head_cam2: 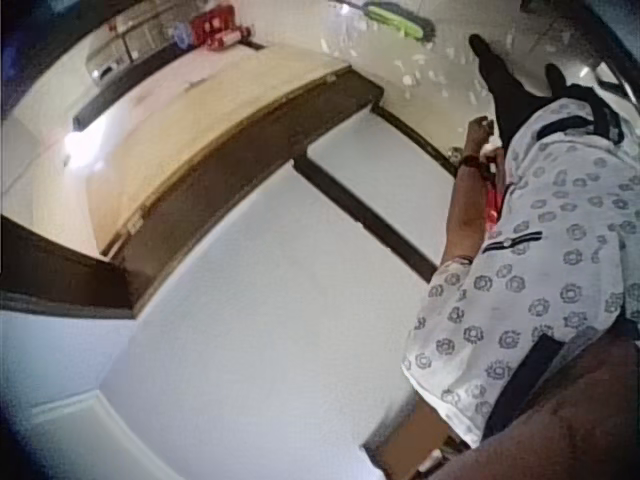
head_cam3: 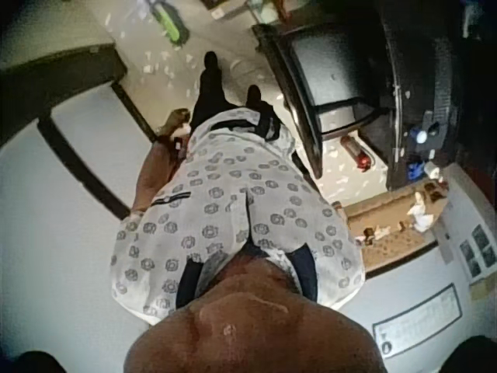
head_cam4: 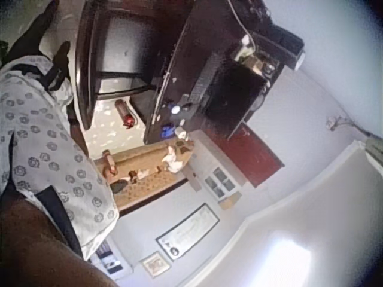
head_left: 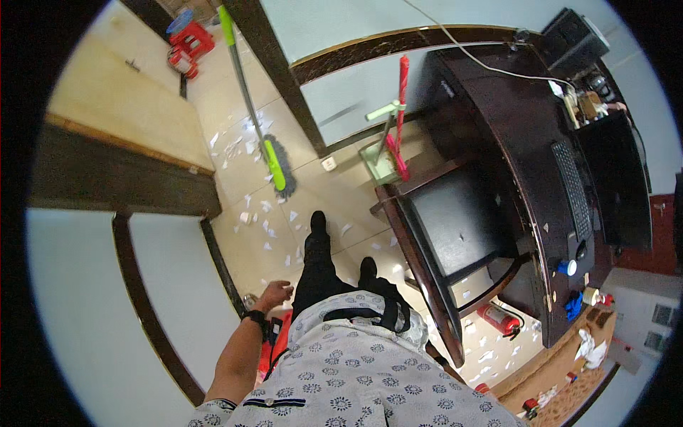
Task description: The person sweeps scattered paper debris on a tiled floor using a pink broom and a green dustpan. They gather the debris into piles and sweep it into the dustpan, then empty the dustpan into a nearby trash bin. The person repeats this process to clean the floor area.
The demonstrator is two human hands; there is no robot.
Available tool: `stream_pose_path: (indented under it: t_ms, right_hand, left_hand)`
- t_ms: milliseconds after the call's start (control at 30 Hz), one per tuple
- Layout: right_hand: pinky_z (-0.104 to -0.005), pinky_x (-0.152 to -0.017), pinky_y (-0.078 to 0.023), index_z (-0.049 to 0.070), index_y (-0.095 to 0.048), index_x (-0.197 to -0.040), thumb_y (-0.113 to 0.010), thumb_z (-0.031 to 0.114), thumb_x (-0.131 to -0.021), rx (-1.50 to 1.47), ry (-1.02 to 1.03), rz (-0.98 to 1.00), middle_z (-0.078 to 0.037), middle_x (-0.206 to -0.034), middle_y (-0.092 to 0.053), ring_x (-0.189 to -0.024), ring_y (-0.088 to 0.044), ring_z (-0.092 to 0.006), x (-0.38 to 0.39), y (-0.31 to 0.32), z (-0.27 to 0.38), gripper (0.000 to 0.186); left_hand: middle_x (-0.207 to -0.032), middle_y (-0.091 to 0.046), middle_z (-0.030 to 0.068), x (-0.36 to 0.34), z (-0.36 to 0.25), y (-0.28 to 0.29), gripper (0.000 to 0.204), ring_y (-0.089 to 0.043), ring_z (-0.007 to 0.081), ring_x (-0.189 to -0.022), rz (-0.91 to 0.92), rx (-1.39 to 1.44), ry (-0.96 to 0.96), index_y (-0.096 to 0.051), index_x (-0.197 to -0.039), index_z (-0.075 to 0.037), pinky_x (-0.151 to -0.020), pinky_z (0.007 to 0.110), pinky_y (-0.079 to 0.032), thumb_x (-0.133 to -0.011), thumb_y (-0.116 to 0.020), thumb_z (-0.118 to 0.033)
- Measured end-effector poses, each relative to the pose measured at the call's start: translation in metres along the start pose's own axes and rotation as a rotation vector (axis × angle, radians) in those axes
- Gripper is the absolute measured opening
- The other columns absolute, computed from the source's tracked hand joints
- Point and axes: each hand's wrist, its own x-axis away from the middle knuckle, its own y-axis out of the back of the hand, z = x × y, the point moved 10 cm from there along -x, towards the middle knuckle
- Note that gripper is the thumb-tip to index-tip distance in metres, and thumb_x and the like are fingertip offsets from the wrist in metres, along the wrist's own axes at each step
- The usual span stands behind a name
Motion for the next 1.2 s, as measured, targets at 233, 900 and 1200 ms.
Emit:
stream_pose_path:
  t_ms: [233, 900, 1200]
  right_hand:
    - [-0.0464, -0.092, -0.047, 0.014, -0.048, -0.135, -0.049, 0.03, -0.09, 0.075, -0.05, -0.013, -0.026, -0.117, -0.062, -0.11, -0.06, -0.0412, -0.001, -0.017, 0.08, 0.048]
    - [-0.0247, -0.052, -0.05, -0.004, -0.034, -0.143, -0.065, 0.022, -0.09, -0.595, 0.423, -0.609, -0.011, -0.079, -0.063, -0.058, -0.061, -0.0139, 0.005, 0.297, 0.534, 0.067]
    - [-0.0249, -0.047, -0.05, 0.008, -0.041, -0.138, -0.07, 0.036, -0.087, -0.811, 0.336, -0.602, -0.008, -0.08, -0.064, -0.054, -0.062, -0.0136, -0.111, 0.356, 0.6, 0.065]
  left_hand:
    - [-0.101, -0.066, 0.0237, -0.097, -0.27, 0.077, 0.044, -0.065, 0.0391, -0.091, -0.217, -0.527, -0.741, -0.063, -0.115, -0.002, -0.082, 0.046, -0.051, -0.084, -0.063, -0.033]
    - [-0.116, -0.061, 0.0273, -0.148, -0.643, -0.036, 0.083, -0.061, 0.0418, -0.105, 0.122, -0.516, -0.87, -0.026, -0.149, -0.01, -0.092, 0.048, -0.049, -0.079, -0.068, -0.027]
    - [-0.121, -0.06, 0.0252, -0.207, -0.619, -0.078, 0.079, -0.06, 0.0366, -0.112, 0.25, -0.424, -0.861, -0.025, -0.151, -0.01, -0.09, 0.042, -0.049, -0.077, -0.055, -0.009]
